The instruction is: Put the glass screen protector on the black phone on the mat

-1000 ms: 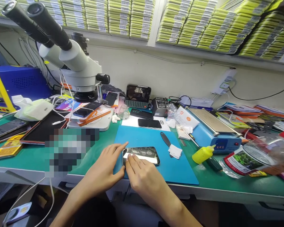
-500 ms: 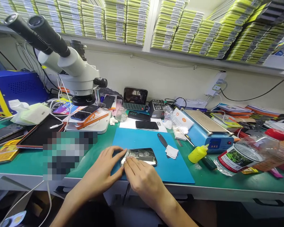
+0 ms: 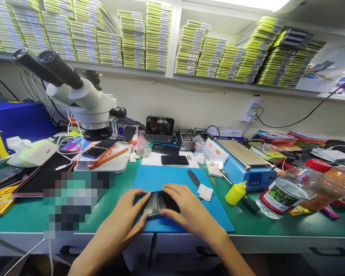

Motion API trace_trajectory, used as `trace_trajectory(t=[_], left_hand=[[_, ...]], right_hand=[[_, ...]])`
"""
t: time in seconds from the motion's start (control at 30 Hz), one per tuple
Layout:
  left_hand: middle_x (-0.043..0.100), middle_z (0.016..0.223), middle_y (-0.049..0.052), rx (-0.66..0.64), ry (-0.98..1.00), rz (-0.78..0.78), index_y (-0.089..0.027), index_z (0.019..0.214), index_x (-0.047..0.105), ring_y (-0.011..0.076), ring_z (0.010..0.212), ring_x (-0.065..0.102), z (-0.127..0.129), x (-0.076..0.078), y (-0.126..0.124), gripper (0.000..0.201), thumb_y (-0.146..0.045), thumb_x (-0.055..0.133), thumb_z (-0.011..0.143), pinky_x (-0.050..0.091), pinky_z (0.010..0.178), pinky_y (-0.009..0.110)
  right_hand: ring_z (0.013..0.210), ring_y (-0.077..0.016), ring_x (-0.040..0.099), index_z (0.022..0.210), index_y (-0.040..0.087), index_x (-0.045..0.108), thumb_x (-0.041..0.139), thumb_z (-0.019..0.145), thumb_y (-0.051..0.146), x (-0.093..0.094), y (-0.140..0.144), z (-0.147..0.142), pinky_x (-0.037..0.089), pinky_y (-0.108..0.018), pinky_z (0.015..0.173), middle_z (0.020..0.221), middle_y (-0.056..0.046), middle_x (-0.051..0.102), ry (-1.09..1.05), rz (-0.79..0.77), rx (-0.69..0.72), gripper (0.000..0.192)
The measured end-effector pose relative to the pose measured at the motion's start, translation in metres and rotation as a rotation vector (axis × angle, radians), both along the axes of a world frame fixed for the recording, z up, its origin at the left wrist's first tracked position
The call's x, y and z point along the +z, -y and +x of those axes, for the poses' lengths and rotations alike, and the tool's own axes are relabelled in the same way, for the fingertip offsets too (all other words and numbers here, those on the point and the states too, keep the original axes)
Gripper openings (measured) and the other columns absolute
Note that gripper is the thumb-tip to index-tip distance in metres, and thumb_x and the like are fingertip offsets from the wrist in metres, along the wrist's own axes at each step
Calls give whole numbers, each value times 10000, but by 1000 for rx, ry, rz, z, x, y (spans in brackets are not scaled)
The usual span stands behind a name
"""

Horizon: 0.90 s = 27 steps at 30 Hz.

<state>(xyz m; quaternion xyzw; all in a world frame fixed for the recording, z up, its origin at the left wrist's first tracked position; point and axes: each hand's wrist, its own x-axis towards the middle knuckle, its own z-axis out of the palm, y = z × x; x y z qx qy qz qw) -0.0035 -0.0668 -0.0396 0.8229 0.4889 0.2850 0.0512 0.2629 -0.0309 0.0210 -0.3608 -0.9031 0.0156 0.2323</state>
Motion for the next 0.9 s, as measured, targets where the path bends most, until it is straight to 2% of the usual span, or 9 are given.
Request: trace_trajectory(t=[0.13,0.3,0.43,0.6,0.77,0.9], left_hand=[[599,1504,116,15,-8,-26,-339,1581,530,332,1406,588,2,3,1,495,-382,528,1088,546,1167,549],[582,1525,104,18,3,-64,-344,1583,526,324,1434,561,1,7,2,485,-403,498,1103,511,1201,556],[573,1551,100,15,24,-97,-330,1579,534,318,1458,533,1,14,5,478,-405,487,1109,472,1231,559],[605,1543,80,23,84,-132,-315,1550,560,297,1458,525,3,20,4,446,-400,455,1125,434,1251,554],[630,1526,69,35,99,-176,-300,1528,585,271,1434,547,2,24,1,440,-417,408,1143,444,1239,511],[669,1488,51,38,124,-223,-301,1468,640,256,1406,575,2,34,-2,448,-472,374,1151,463,1214,474]], right_hand=[[1304,-279,692,1444,218,653,745,952,599,-3,-8,19,577,-421,1111,1413,-115,737,-41,-137,-31,629],[1364,-300,641,1471,248,648,785,924,597,-8,-9,19,524,-461,1179,1468,-110,699,-100,-261,-24,664],[1396,-300,615,1471,274,653,749,963,578,-9,-9,19,490,-494,1208,1489,-103,685,-170,-349,-15,600],[1436,-306,589,1501,275,635,717,969,617,-10,-11,24,453,-525,1238,1524,-106,668,-276,-457,-35,637],[1426,-313,609,1484,267,650,600,1020,648,-10,-17,29,454,-533,1227,1521,-109,674,-400,-564,-85,602],[1359,-302,663,1438,255,681,554,1035,663,-6,-20,30,490,-496,1189,1466,-99,715,-485,-642,-117,588]])
